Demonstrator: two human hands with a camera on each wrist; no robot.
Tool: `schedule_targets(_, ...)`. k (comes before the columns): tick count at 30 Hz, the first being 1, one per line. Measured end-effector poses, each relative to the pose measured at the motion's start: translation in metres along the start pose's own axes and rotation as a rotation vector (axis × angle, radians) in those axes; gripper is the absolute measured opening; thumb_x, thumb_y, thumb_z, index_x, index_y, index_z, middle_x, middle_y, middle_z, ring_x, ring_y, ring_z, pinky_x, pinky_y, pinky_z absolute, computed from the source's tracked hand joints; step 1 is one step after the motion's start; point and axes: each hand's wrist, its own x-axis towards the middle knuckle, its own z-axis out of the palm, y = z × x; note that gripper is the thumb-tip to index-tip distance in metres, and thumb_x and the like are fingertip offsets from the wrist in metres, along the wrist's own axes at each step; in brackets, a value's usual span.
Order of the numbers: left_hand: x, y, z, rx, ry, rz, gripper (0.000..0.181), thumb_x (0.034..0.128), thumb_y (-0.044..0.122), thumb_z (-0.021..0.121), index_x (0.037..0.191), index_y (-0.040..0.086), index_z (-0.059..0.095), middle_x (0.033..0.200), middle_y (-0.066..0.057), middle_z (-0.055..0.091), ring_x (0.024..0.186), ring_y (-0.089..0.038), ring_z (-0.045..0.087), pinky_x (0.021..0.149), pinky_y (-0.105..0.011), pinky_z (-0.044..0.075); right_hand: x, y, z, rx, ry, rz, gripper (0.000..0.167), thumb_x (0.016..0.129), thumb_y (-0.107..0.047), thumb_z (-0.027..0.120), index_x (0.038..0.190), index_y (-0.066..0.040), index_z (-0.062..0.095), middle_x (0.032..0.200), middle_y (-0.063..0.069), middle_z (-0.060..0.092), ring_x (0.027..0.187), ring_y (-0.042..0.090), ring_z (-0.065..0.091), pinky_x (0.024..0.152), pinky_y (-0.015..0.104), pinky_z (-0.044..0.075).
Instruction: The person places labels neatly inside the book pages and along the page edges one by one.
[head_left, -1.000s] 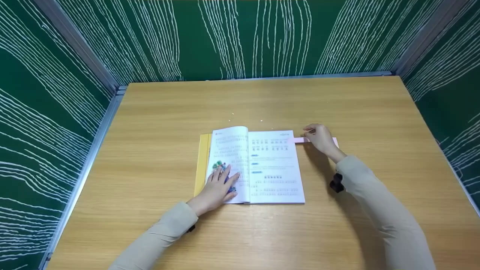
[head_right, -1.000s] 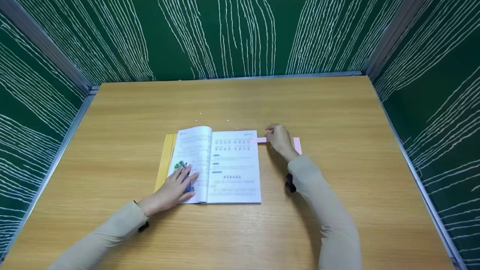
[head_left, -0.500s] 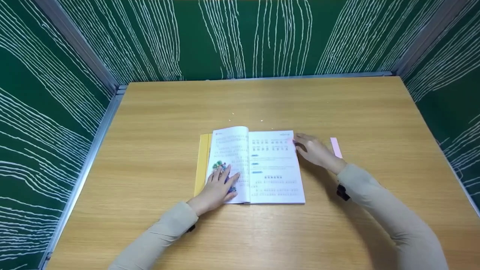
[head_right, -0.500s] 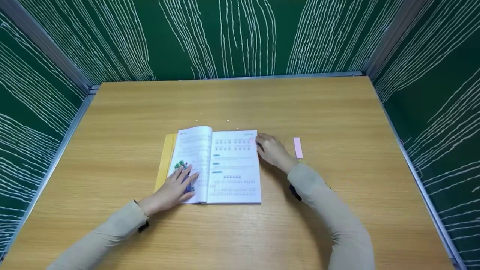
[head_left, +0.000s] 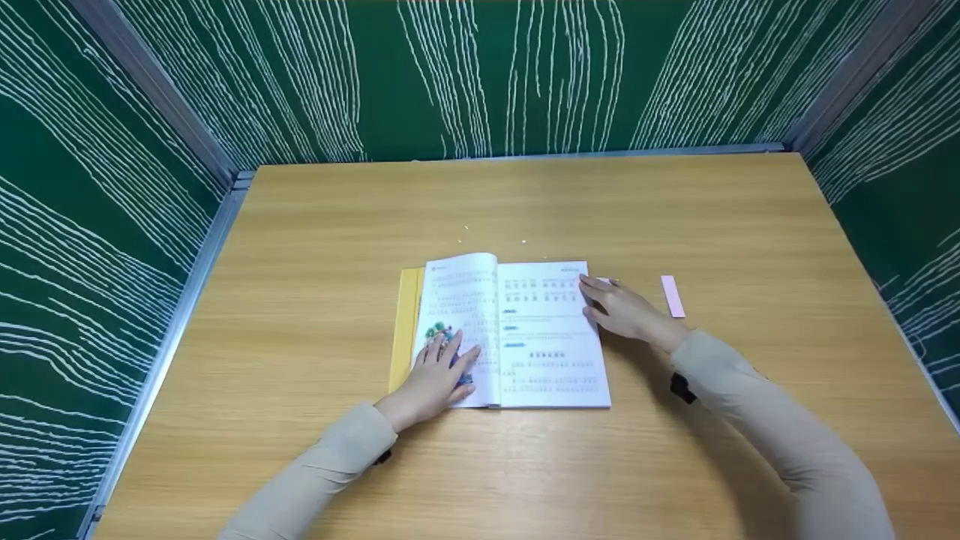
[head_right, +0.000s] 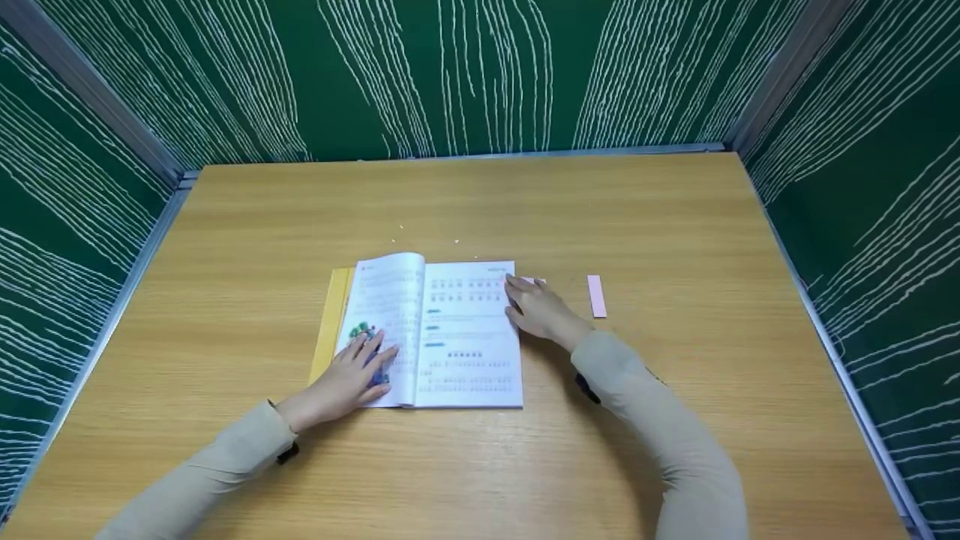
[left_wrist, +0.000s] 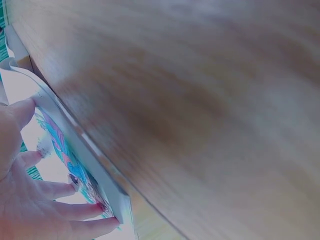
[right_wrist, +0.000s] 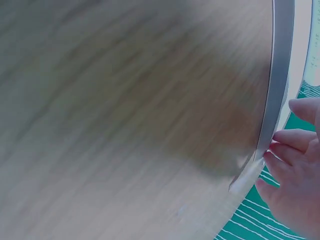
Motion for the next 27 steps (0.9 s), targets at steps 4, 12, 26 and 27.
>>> schedule_targets(4, 0.0001, 0.0007, -0.0009, 0.013, 0.0, 0.008, 0.058, 0.0921, 0.042, 0.039, 0.141, 0.016, 0.023, 0.145, -0.02, 0.009, 0.129, -0.044, 0.009, 0.102, -0.056, 0.016, 0.0013, -0.002, -0.0027, -0.008, -0.044, 0.01, 0.051, 0.092, -0.021, 0.044, 0.131, 0.009, 0.033, 0.139, 0.022, 0.028, 0.126, 0.036, 0.029, 0.102, 0.053, 0.018)
schedule_targets(12, 0.0003, 0.0019, -0.0034, 0.011, -0.012, -0.002, 0.058, 0.0919, 0.042, 0.039, 0.141, 0.015, 0.024, 0.145, -0.021, 0.011, 0.129, -0.045, 0.009, 0.102, -0.056, 0.014, 0.0066, -0.0049, -0.0028, -0.015, -0.087, 0.041, 0.052, 0.092, -0.023, 0.044, 0.133, 0.007, 0.03, 0.141, 0.02, 0.026, 0.128, 0.035, 0.024, 0.103, 0.054, 0.014)
schedule_targets(26, 0.0012, 0.0061, -0.0062, 0.015, -0.05, -0.02, 0.058, 0.0916, 0.038, 0.042, 0.141, 0.014, 0.023, 0.145, -0.021, 0.01, 0.128, -0.047, 0.009, 0.102, -0.056, 0.014, 0.0082, -0.0095, -0.0027, 0.036, -0.107, 0.07, 0.056, 0.092, -0.026, 0.043, 0.135, 0.005, 0.027, 0.142, 0.019, 0.022, 0.129, 0.034, 0.023, 0.105, 0.05, 0.014)
schedule_targets(27, 0.0014, 0.0065, -0.0062, 0.019, -0.049, -0.018, 0.058, 0.0916, 0.038, 0.042, 0.141, 0.014, 0.024, 0.144, -0.022, 0.01, 0.128, -0.047, 0.01, 0.102, -0.056, 0.014, 0.0078, -0.0097, -0.0028, 0.035, -0.107, 0.069, 0.056, 0.092, -0.026, 0.043, 0.135, 0.005, 0.026, 0.142, 0.019, 0.022, 0.129, 0.034, 0.022, 0.105, 0.05, 0.014)
